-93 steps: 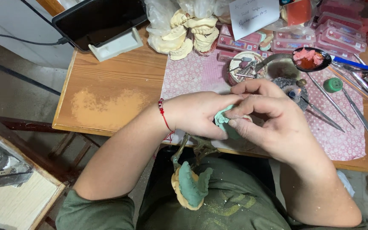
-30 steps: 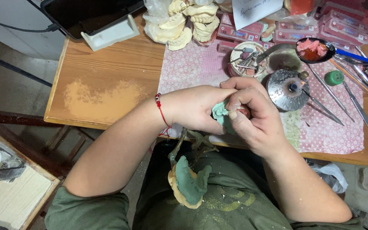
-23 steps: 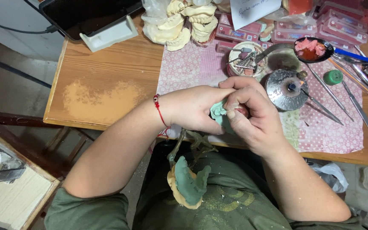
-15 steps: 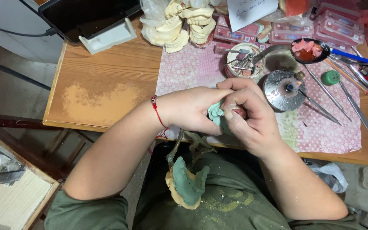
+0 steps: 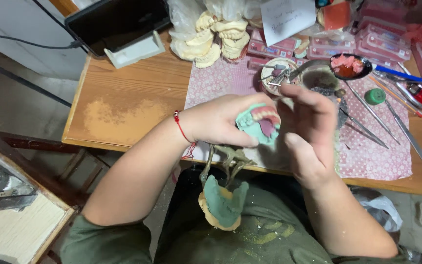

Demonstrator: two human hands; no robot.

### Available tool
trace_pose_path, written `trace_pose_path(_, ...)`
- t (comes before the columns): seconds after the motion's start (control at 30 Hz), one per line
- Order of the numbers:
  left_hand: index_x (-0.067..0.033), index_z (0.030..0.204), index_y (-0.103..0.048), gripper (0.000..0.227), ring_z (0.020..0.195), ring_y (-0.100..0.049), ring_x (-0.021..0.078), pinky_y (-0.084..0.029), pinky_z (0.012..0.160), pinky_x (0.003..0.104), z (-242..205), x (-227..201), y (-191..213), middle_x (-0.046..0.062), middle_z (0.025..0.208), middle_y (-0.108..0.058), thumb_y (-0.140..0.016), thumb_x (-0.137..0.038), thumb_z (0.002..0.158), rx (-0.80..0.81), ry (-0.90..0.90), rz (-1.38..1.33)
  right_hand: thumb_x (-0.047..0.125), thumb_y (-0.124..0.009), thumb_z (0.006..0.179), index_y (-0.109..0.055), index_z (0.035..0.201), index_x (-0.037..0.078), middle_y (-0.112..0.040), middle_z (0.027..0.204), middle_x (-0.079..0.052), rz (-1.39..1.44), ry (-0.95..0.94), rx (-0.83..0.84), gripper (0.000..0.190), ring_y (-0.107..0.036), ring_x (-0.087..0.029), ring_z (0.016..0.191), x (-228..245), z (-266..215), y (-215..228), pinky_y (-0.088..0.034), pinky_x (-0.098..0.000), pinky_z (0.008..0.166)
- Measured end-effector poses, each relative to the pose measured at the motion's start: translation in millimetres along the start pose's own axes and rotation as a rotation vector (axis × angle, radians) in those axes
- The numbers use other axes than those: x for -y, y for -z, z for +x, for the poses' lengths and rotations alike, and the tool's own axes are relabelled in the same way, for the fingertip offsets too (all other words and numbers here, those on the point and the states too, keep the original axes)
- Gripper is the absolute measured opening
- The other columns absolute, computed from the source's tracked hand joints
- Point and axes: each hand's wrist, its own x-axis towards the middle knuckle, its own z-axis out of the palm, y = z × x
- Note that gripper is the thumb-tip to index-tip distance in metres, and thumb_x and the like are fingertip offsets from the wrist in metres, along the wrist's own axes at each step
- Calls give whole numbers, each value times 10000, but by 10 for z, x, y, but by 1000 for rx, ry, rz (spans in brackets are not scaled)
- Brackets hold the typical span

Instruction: The person uses a rotary tool to grind a small pink object, then switches to a dental model to apply pink material with a metal spatula. They continue to shape the material on the model and fit the upper and lower parts together.

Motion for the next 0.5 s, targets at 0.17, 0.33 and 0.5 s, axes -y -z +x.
trace_pose_path(0.17,-112,1360,-513,522,1191,-652,177,-552,1085,321,-89,-76,109,48,1284,-633,-789,-171,921,-362,-144,-253,84,-507,982,-256,1522,62,-316,1593,-239,-556,279,207,596,-286,-389,1585,54,-23,221,-261,-554,1372)
trace_pose_path(0.33,-68,1381,-504,509,1236,-614,160,-520,1141,320,-90,-268,99,63,1336,-601,-774,-175,963,-592,-208,-297,405,-760,970,-98,1693,133,-173,1716,-234,-787,464,388,1018,-195,-410,1639,-28,-97,89,-222,-624,1379)
trace_pose_path(0.5,-219,1360,-407,524,909,-770,238,-623,803,336,-106,-421,18,37,1201,-692,-733,-370,978,-445,-76,444,281,-978,695,49,1702,147,-9,1776,-124,-480,331,259,1445,-55,-275,1692,-116,-108,80,-167,-504,1429)
